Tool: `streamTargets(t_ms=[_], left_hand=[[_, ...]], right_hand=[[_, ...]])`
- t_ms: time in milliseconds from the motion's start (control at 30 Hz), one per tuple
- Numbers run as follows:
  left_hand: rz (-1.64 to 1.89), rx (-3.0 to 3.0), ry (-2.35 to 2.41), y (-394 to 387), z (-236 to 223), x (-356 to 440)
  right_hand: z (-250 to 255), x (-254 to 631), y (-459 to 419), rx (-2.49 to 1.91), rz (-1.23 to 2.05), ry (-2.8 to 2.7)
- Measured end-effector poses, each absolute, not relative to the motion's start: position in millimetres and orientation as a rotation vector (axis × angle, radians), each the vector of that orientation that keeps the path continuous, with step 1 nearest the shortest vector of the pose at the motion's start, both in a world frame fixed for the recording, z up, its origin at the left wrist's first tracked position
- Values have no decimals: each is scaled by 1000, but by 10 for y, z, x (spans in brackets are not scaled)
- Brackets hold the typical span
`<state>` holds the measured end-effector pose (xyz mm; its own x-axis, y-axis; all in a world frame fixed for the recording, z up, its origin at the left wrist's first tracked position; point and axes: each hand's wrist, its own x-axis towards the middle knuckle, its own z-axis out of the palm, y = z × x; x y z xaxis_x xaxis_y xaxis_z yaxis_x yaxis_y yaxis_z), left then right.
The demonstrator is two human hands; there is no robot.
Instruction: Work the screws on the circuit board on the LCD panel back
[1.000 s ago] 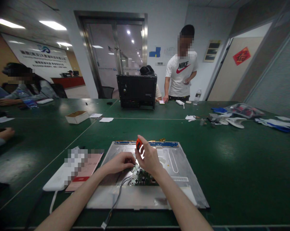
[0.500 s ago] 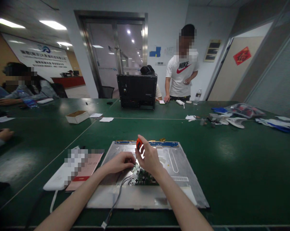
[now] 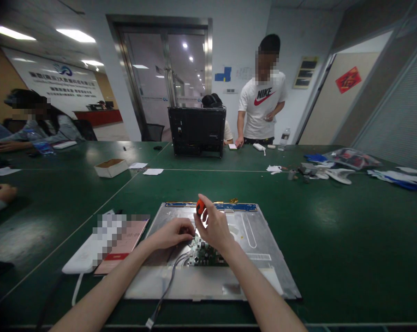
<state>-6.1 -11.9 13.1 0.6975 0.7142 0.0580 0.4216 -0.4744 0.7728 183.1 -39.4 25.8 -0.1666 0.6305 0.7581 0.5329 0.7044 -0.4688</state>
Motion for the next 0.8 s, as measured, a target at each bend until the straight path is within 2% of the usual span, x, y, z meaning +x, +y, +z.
streamTargets(t_ms=[367, 800], left_hand=[[488, 2129, 865, -112, 112, -62], [485, 2129, 865, -122, 135, -56]], right_hand=[[273, 1835, -417, -895, 166, -1845], [270, 1826, -400, -883, 81, -1834]])
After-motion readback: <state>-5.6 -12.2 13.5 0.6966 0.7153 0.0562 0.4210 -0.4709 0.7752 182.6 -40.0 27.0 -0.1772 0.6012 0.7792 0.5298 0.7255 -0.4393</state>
